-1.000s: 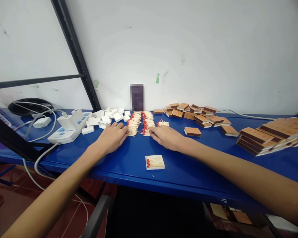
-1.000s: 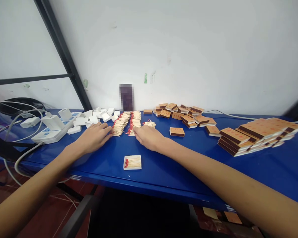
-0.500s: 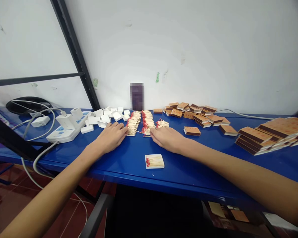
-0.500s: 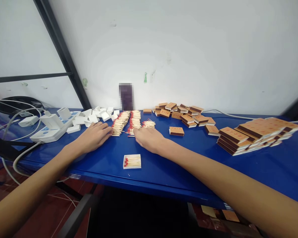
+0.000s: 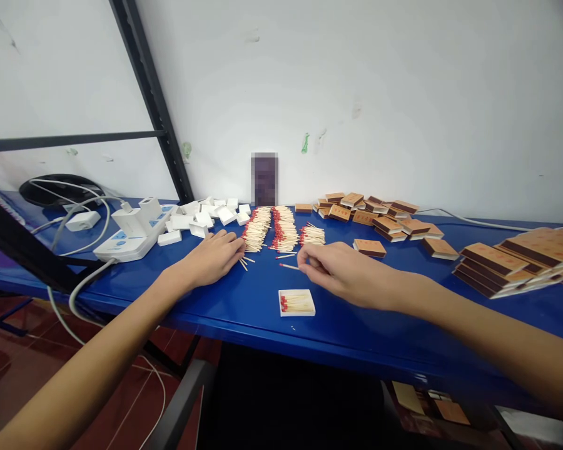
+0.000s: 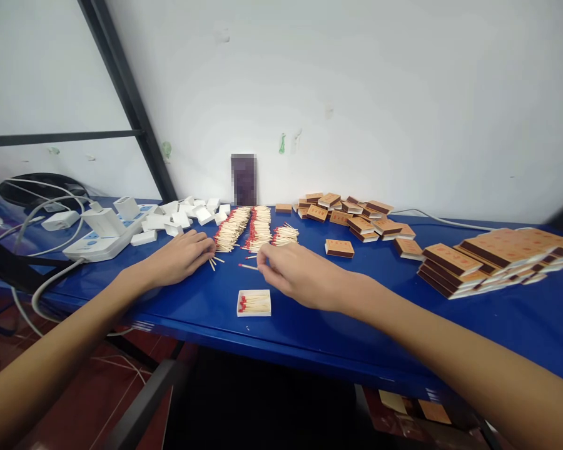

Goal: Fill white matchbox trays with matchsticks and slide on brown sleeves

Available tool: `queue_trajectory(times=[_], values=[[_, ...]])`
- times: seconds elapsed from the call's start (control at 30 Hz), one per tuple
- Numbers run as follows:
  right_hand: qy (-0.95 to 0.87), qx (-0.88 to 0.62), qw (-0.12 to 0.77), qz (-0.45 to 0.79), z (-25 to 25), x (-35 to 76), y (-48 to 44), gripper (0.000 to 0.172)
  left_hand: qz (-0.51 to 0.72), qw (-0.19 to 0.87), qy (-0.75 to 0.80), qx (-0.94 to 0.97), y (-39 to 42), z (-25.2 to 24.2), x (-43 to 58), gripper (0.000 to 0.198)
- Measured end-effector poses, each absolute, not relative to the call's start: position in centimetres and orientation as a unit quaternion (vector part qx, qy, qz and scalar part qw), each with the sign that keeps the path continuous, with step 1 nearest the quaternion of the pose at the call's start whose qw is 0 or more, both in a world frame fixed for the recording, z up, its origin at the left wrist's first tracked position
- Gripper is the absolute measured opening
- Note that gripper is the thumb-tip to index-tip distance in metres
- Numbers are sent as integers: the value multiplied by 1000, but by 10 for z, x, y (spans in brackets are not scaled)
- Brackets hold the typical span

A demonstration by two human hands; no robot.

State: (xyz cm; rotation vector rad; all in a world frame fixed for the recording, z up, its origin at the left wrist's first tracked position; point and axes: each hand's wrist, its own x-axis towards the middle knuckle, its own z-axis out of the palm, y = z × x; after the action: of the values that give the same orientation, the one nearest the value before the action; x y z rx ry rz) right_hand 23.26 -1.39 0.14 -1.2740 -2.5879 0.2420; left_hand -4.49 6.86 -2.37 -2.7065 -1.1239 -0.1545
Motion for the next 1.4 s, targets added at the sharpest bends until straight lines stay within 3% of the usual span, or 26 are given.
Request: queue_trajectory(times=[0.2, 0.67, 1.0, 1.17, 1.4], values=[[-887, -440, 67, 118, 10, 232, -38, 20, -64, 62, -371, -924, 67, -17, -47, 35], [-874, -465, 121, 71, -11, 248, 0, 16, -42, -2, -311, -950, 55, -5, -47, 29], [-875, -459, 135, 74, -23, 248, 4, 11, -93, -66, -290, -950, -13, 0, 16, 23], [-880, -462, 94, 60, -27, 243, 10, 25, -127, 1, -351, -928, 10, -4, -4, 20], [-883, -464, 64, 8, -31, 226, 33, 21, -65, -4, -385, -921, 56, -7, -51, 22]])
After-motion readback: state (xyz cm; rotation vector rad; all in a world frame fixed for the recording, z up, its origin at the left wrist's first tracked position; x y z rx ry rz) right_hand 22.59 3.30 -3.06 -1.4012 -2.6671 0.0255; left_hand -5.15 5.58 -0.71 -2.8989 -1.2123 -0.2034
